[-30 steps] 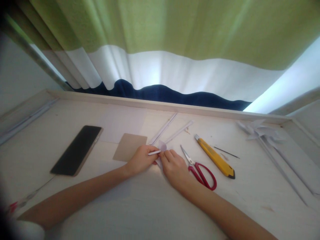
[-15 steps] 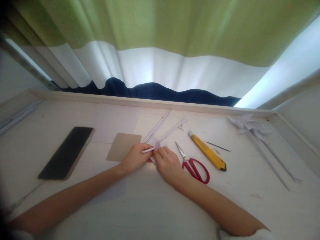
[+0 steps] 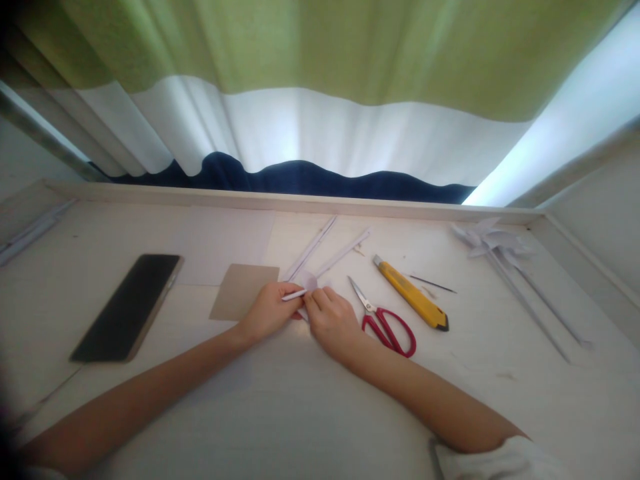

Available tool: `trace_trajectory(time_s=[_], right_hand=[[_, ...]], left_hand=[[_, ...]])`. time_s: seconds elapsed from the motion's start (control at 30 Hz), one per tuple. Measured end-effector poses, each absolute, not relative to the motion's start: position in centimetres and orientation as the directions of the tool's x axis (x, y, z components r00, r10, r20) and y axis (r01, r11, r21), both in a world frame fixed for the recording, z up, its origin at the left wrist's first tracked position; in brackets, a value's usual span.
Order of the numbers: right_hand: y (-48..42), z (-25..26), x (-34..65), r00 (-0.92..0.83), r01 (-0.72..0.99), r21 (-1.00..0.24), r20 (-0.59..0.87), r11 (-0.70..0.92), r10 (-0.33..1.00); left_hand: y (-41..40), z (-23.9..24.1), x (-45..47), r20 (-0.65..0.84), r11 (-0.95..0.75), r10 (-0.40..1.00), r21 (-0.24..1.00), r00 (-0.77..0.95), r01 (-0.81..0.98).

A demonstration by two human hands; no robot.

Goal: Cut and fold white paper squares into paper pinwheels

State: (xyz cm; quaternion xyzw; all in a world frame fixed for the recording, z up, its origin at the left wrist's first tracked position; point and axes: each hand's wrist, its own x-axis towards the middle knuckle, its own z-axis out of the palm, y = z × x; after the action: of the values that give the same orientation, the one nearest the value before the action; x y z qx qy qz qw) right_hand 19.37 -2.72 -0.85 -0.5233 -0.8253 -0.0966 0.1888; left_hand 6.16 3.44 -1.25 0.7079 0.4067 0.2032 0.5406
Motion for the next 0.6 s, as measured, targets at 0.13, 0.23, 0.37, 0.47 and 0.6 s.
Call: trace_trajectory(time_s=[0.13, 0.23, 0.37, 0.47, 0.6], right_hand=[[-2.63, -0.99, 19.33, -0.376, 0.903, -0.032, 0.422, 0.428, 0.825], [-2.52, -1.21, 19.33, -0.367, 0.909, -0.028, 0.417, 0.415, 0.831], [-2.44, -1.33, 19.36, -0.356, 0.918, -0.018, 0.404, 0.397, 0.843], [-2.53, -1.11, 19.34, -0.36, 0.92, -0.001, 0.389, 0.392, 0.848], [-2.71, -0.55, 19.23, -0.362, 0.924, 0.017, 0.364, 0.382, 0.858]], left_hand=[[3.44, -1.17, 6.22, -0.156, -0.074, 0.8, 0.933, 0.579, 0.353], [3.41, -1.17, 6.24, -0.158, -0.062, 0.803, 0.937, 0.575, 0.343], [3.37, -1.23, 6.23, -0.162, -0.039, 0.797, 0.947, 0.582, 0.318], [3.3, -1.29, 6.17, -0.166, -0.019, 0.79, 0.956, 0.59, 0.294], [3.2, -1.26, 6.05, -0.175, 0.017, 0.784, 0.965, 0.595, 0.262]])
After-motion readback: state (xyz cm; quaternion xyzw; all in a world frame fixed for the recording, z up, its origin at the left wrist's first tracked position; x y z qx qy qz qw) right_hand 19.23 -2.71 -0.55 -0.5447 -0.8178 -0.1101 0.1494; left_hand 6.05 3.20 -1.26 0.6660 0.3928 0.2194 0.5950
